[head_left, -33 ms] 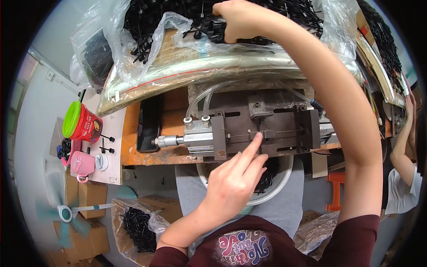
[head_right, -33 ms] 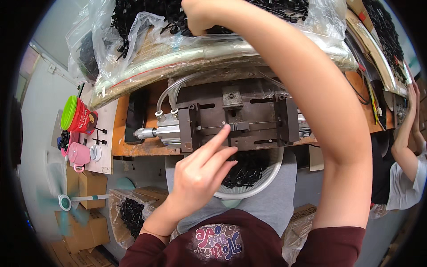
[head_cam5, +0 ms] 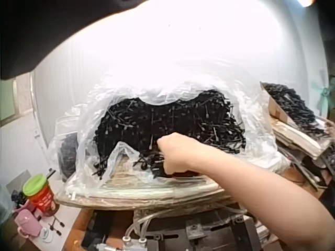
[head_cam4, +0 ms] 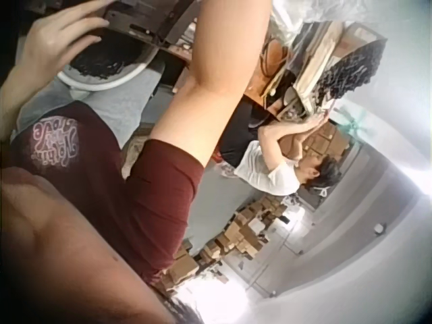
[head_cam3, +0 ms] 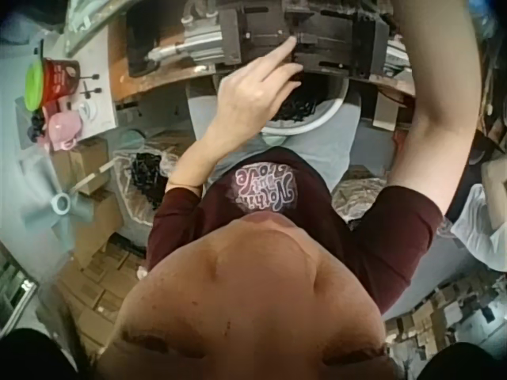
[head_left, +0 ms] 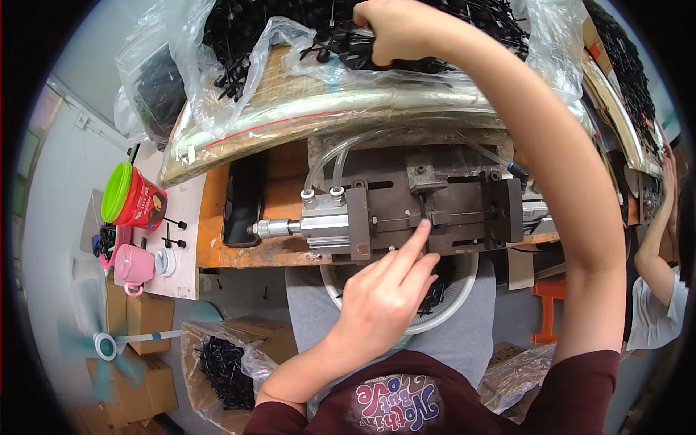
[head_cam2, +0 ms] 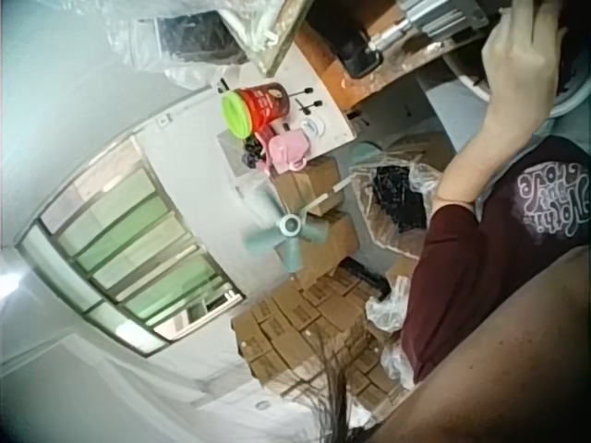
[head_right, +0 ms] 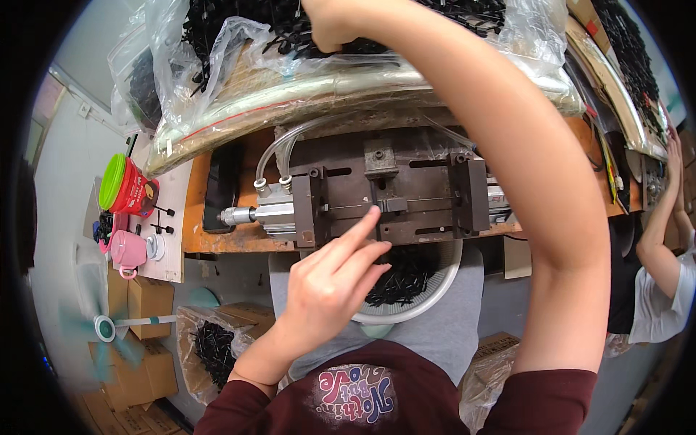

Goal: Manually assemble small electronic parts using a workshop fixture.

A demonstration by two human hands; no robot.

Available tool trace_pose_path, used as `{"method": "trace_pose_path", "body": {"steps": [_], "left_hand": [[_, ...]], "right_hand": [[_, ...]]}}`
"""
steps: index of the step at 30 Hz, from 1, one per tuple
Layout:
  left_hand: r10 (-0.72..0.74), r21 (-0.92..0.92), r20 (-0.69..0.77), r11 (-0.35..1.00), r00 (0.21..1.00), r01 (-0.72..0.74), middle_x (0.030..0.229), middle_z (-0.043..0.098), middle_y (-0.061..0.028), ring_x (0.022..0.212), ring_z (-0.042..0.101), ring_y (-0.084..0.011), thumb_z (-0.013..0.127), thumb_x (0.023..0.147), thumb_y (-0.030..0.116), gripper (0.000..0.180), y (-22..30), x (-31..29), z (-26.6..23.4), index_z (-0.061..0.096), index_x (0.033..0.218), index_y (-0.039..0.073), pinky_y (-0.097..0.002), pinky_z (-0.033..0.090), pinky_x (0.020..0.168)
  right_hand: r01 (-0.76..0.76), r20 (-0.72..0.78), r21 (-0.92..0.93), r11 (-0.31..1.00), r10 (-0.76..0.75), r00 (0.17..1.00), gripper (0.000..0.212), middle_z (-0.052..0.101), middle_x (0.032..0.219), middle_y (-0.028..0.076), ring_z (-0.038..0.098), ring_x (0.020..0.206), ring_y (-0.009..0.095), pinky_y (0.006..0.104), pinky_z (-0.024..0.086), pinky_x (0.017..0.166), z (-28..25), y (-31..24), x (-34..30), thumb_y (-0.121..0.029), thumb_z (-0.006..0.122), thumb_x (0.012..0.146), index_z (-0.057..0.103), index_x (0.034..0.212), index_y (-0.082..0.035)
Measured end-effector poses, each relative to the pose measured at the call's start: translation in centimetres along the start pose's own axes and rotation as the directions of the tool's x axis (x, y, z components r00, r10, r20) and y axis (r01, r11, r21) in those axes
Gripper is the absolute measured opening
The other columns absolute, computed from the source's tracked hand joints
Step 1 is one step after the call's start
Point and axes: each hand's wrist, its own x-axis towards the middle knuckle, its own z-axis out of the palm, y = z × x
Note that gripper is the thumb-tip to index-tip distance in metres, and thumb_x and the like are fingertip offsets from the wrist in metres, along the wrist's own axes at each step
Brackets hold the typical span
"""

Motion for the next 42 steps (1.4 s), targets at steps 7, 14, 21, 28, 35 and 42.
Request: {"method": "trace_pose_path", "body": {"steps": [7, 14, 21, 28, 35, 42], "left_hand": [[0.066, 0.141, 0.039, 0.987, 0.997, -0.071, 0.13, 0.064, -0.0183, 0.077, 0.07, -0.0224, 0.078, 0.074, 0.007, 0.025, -0.8, 0.4, 1.6, 0.069, 0.097, 0.002, -0.0311, 0.056, 0.069], [0.047, 0.152, 0.045, 0.987, 0.998, -0.054, 0.129, 0.065, -0.0155, 0.064, 0.068, -0.0215, 0.079, 0.074, 0.01, 0.024, -0.9, 0.8, 1.9, 0.068, 0.095, 0.004, -0.0299, 0.054, 0.062], [0.049, 0.156, 0.048, 0.986, 0.998, -0.056, 0.129, 0.066, -0.0127, 0.061, 0.066, -0.0206, 0.079, 0.075, 0.011, 0.023, -1.1, 0.7, 1.8, 0.069, 0.095, 0.006, -0.0297, 0.054, 0.059], [0.081, 0.035, 0.085, 0.996, 0.993, -0.084, 0.128, 0.066, -0.0147, 0.063, 0.068, -0.0197, 0.081, 0.076, 0.015, 0.028, -1.1, 0.3, 1.0, 0.07, 0.1, 0.006, -0.0282, 0.055, 0.06], [-0.199, -0.513, -0.032, 0.845, 0.979, 0.155, 0.141, 0.054, -0.0164, 0.101, 0.067, -0.0195, 0.087, 0.07, 0.005, 0.074, -0.3, 1.8, -2.8, 0.056, 0.137, 0.0, -0.03, 0.061, 0.078], [-0.205, -0.776, 0.045, 0.609, 0.978, 0.163, 0.123, 0.061, -0.02, 0.1, 0.07, -0.0258, 0.072, 0.079, -0.015, 0.049, -0.5, 1.3, -3.0, 0.062, 0.126, -0.009, -0.0311, 0.063, 0.08]], "right_hand": [[0.145, -0.074, 0.086, 0.986, -0.139, 0.988, 0.037, 0.072, 0.095, 0.024, 0.07, 0.092, 0.036, 0.0401, 0.055, 0.083, -0.6, 3.2, -2.7, -0.016, 0.077, 0.069, 0.073, 0.1, 0.002], [-0.141, -0.204, 0.302, 0.943, 0.208, 0.957, 0.043, 0.072, 0.082, 0.015, 0.068, 0.077, 0.021, 0.0323, 0.054, 0.073, -3.6, 4.8, -5.4, -0.026, 0.085, 0.074, 0.073, 0.102, 0.005], [-0.21, -0.099, 0.642, 0.738, 0.352, 0.931, 0.015, 0.067, 0.07, 0.0, 0.057, 0.062, 0.007, 0.0255, 0.047, 0.059, -4.7, 6.5, -6.4, -0.015, 0.082, 0.08, 0.076, 0.089, -0.005], [0.001, -0.166, 0.94, 0.341, 0.453, 0.876, 0.015, 0.069, 0.085, 0.004, 0.062, 0.072, 0.011, 0.0245, 0.05, 0.065, -4.4, 7.9, -9.4, -0.012, 0.078, 0.084, 0.072, 0.094, -0.003], [0.056, -0.088, 0.992, 0.113, 0.299, 0.95, 0.023, 0.072, 0.088, 0.004, 0.062, 0.062, 0.007, 0.021, 0.048, 0.054, -0.5, 2.0, -17.0, -0.015, 0.076, 0.084, 0.071, 0.103, -0.002], [-0.218, 0.269, 0.941, -0.257, 0.184, 0.945, 0.028, 0.071, 0.085, 0.005, 0.058, 0.058, 0.004, 0.0175, 0.045, 0.05, 3.4, -2.2, -22.2, -0.013, 0.08, 0.082, 0.068, 0.104, -0.001]]}}
